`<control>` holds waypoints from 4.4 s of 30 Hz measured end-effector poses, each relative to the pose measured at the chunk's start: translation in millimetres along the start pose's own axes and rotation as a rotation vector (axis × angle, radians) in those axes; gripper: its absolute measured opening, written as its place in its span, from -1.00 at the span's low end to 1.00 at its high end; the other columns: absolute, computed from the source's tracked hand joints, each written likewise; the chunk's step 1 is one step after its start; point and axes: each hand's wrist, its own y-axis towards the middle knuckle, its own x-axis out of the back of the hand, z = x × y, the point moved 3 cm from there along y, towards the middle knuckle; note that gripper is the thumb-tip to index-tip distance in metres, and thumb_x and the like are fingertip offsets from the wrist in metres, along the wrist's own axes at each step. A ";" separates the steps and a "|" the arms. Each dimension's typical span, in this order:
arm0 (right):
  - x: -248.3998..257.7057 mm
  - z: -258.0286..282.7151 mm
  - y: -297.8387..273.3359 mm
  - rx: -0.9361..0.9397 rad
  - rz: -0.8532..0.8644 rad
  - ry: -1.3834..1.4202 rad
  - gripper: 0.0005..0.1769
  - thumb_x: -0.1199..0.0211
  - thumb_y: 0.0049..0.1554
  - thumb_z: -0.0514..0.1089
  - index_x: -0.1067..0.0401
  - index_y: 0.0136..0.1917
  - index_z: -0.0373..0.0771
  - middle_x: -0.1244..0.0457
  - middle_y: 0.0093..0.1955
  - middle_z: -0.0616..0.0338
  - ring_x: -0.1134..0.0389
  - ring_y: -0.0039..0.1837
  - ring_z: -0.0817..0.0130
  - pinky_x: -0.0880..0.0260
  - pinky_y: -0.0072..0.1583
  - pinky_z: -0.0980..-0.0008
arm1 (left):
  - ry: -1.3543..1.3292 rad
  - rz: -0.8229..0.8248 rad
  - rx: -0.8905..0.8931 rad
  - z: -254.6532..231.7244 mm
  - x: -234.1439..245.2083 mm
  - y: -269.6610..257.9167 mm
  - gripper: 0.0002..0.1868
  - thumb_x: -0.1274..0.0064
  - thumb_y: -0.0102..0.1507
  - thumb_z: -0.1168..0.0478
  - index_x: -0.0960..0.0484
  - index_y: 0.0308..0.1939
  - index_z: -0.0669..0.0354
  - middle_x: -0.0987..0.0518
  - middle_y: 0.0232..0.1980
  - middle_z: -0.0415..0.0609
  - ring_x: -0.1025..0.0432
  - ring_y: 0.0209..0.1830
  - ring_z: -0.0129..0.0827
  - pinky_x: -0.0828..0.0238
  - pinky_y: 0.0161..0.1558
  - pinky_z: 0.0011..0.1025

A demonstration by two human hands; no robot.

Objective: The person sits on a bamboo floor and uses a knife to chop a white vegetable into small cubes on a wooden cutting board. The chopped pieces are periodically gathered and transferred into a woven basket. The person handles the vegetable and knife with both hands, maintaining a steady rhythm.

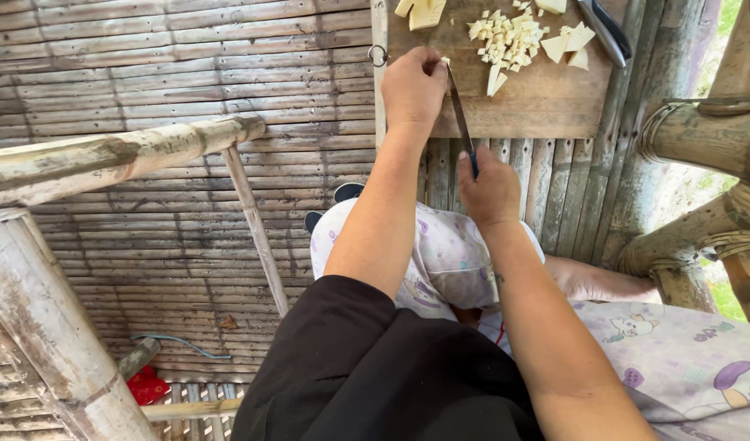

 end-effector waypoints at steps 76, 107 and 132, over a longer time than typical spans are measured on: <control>11.4 0.6 12.2 0.013 0.047 0.069 -0.63 -0.10 0.29 0.05 -0.42 -0.16 -0.28 -0.35 -0.23 -0.18 -0.35 -0.16 -0.28 -0.31 -0.11 -0.17 | -0.165 -0.061 0.165 16.2 -18.8 -9.7 -0.82 -0.27 0.15 0.22 -0.75 -0.20 0.19 -0.74 -0.30 -0.07 -0.61 -0.33 -0.41 -0.53 -0.16 -0.45; 40.5 43.9 35.8 0.014 0.307 -0.250 -0.71 0.01 0.33 -0.02 -0.32 -0.02 -0.30 -0.36 -0.18 -0.29 -0.38 -0.09 -0.34 -0.35 -0.03 -0.23 | 0.041 -0.059 0.032 7.5 -15.0 -5.9 -0.87 -0.25 0.09 0.24 -0.79 -0.28 0.06 -0.72 -0.25 0.02 -0.61 -0.22 -0.11 -0.53 -0.10 -0.28; -25.0 20.1 27.9 -0.022 0.132 -0.129 -0.77 0.06 0.37 -0.06 -0.17 0.09 -0.28 -0.36 -0.25 -0.24 -0.38 -0.21 -0.31 -0.34 -0.14 -0.23 | 0.054 -0.091 -0.023 13.7 -20.0 -7.7 -0.86 -0.16 0.12 0.25 -0.74 -0.26 0.09 -0.71 -0.20 -0.01 -0.59 -0.15 -0.10 -0.52 -0.04 -0.24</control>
